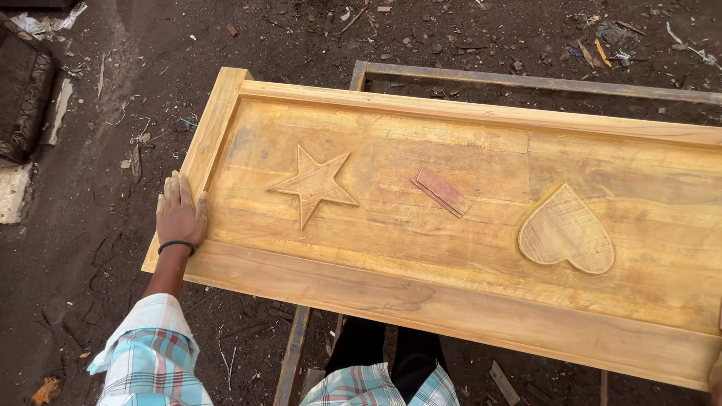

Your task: The person sands the surface of a wooden board featuring carved star and heart shapes using a sanding block. The person moves the sanding block back and forth across the flat surface and around the carved details.

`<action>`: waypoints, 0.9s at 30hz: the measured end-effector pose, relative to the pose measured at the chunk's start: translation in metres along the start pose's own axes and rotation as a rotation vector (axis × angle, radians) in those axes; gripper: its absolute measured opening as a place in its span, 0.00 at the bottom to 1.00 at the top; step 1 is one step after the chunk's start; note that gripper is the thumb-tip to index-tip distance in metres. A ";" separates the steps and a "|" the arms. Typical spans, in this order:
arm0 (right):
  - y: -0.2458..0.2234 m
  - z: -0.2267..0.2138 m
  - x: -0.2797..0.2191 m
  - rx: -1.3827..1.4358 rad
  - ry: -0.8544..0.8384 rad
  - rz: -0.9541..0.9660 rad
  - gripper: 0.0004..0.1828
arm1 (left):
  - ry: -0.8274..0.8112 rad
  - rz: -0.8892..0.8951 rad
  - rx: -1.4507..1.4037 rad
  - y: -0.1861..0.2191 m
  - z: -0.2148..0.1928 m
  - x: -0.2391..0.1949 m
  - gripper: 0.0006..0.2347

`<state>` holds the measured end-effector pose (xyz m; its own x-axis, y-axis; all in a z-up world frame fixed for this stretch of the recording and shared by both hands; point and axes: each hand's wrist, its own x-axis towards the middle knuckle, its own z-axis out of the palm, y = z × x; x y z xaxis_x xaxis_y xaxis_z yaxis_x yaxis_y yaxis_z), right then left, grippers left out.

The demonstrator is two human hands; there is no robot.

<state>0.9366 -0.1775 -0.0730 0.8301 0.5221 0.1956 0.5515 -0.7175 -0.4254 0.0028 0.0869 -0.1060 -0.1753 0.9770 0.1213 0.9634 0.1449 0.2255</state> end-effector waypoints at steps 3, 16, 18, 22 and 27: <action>0.004 -0.005 0.002 0.032 -0.009 0.020 0.30 | 0.012 -0.007 0.004 -0.001 0.002 -0.012 0.32; 0.026 -0.010 -0.002 -0.078 0.018 -0.010 0.34 | -0.013 -0.081 -0.011 0.005 0.005 -0.053 0.35; 0.029 -0.007 0.001 -0.091 0.023 0.019 0.35 | -0.030 -0.101 -0.030 0.007 0.006 -0.056 0.36; 0.044 -0.002 0.008 -0.186 0.063 -0.191 0.25 | -0.026 -0.075 -0.010 0.014 0.013 -0.069 0.37; 0.051 0.004 0.012 -0.534 0.151 -0.469 0.17 | -0.069 -0.079 0.010 0.030 0.018 -0.090 0.39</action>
<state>0.9743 -0.2062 -0.0959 0.4771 0.7884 0.3883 0.7852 -0.5809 0.2148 0.0515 0.0061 -0.1270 -0.2365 0.9709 0.0370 0.9492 0.2227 0.2223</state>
